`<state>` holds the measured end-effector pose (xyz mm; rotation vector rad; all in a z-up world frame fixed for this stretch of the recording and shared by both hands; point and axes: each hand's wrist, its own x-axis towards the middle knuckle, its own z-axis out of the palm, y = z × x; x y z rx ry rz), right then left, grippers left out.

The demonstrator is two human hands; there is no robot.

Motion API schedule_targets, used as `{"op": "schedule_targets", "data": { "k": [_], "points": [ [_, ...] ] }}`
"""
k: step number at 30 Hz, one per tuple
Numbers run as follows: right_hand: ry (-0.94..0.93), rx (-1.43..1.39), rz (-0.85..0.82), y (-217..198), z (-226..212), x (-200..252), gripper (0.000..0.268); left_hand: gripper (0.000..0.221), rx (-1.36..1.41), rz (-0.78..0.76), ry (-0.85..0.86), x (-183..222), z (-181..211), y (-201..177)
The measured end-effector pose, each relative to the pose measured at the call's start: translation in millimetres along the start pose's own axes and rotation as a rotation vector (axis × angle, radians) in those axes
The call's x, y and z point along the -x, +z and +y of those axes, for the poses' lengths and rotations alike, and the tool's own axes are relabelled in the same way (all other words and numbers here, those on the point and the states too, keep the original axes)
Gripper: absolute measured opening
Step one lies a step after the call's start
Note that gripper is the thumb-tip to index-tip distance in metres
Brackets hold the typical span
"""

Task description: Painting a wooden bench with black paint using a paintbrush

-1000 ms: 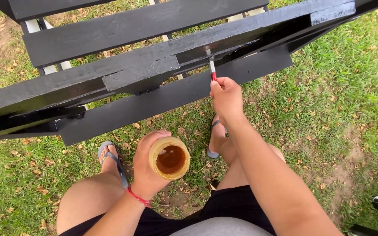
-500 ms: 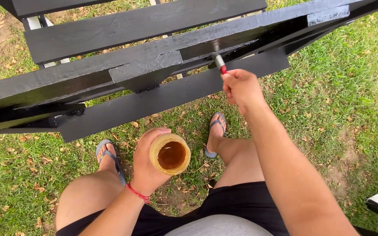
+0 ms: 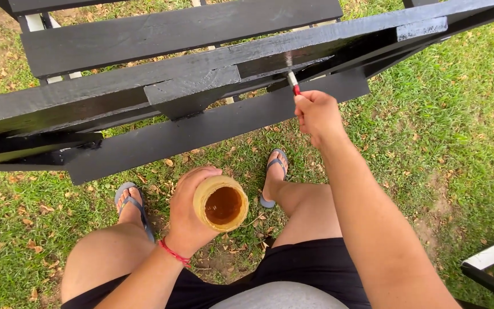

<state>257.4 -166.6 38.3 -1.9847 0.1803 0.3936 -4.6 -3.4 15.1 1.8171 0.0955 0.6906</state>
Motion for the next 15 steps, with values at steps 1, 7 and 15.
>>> {"op": "schedule_targets", "data": {
  "k": [1, 7, 15],
  "points": [
    [0.0, 0.001, 0.001, -2.0, -15.1, 16.5, 0.017, 0.082, 0.001, 0.0, 0.0, 1.4, 2.8, -3.2],
    [0.219, -0.043, 0.076, -3.6, 9.8, 48.3, 0.022, 0.07, -0.098, -0.055, -0.085, 0.6, 12.0, -10.6],
    [0.261, -0.51, 0.164, 57.1, 20.2, 35.1, 0.012, 0.067, -0.091, -0.08, -0.131, 2.6, 10.3, -7.3]
  ]
}}
